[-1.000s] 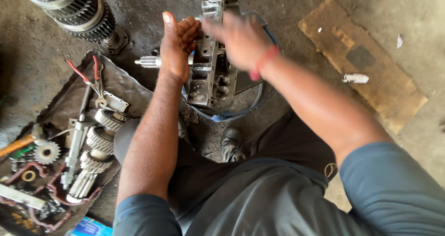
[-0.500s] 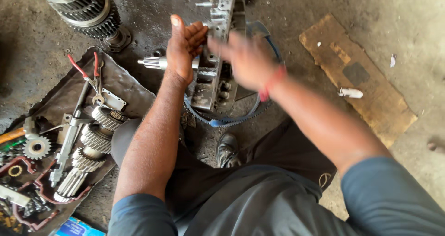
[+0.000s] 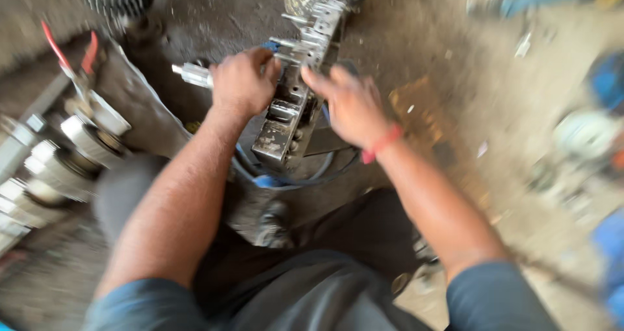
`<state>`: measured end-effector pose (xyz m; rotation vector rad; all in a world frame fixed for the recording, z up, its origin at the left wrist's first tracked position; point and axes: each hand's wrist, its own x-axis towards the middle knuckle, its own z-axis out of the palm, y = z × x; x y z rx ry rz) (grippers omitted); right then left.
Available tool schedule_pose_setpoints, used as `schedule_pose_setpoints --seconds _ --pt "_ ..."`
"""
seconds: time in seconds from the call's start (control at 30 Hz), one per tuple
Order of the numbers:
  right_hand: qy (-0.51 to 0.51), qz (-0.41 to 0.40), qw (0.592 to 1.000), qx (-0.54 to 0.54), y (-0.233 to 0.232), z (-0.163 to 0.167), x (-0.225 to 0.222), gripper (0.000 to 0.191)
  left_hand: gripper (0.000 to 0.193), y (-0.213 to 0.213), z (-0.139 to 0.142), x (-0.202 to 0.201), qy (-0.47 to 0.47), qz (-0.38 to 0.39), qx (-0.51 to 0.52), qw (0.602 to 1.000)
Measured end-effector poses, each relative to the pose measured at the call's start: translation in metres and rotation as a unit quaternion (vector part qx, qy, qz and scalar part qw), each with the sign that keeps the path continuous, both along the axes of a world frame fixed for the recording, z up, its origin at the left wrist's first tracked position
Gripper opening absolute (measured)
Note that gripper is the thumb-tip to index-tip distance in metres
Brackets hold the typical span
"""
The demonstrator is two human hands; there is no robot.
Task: The person scrubs a disassembled mechanical housing with a sanding block, focusing on the internal surfaces and edges. They rotate the part to access different areas and continue scrubbing throughout the clip.
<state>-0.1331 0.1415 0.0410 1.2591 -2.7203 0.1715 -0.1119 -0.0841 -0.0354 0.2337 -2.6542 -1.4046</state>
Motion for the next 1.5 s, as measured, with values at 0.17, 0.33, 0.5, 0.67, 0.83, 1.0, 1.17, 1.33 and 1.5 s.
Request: schedule_pose_setpoints --seconds 0.17,0.33,0.5,0.67,0.83,1.0,1.17,1.33,1.5 --pt "0.007 0.033 0.997 0.068 -0.007 0.009 -0.017 0.069 0.059 -0.009 -0.002 0.015 -0.178 -0.005 -0.043 0.983" --pt "-0.042 0.042 0.998 -0.006 -0.034 0.007 -0.034 0.077 0.055 -0.015 0.003 0.019 -0.170 -0.027 -0.075 0.982" --pt "0.030 0.079 0.994 0.063 -0.025 -0.003 -0.002 0.080 0.054 -0.023 0.011 0.019 -0.197 -0.057 -0.093 0.974" --pt "0.008 0.009 0.999 0.051 -0.036 0.002 -0.034 0.080 0.049 -0.021 0.013 0.019 -0.179 -0.079 -0.110 0.975" --pt "-0.005 -0.014 0.999 0.049 -0.035 -0.004 -0.013 0.082 0.053 -0.020 0.011 0.023 -0.164 -0.063 -0.107 0.979" --pt "0.002 0.094 0.995 0.044 -0.013 -0.008 0.011 0.082 0.053 -0.017 0.011 0.018 -0.170 -0.052 -0.110 0.978" --pt "-0.025 0.005 0.998 -0.051 -0.033 -0.004 -0.037 0.077 0.045 -0.012 0.009 0.017 -0.141 -0.061 -0.133 0.979" --pt "0.019 0.084 0.996 -0.026 -0.028 -0.013 0.013 0.077 0.043 -0.015 0.010 0.020 -0.139 -0.097 -0.171 0.971" --pt "0.092 0.061 0.994 0.023 -0.016 -0.011 0.016 0.075 0.044 -0.013 0.018 0.016 -0.179 -0.121 -0.199 0.956"
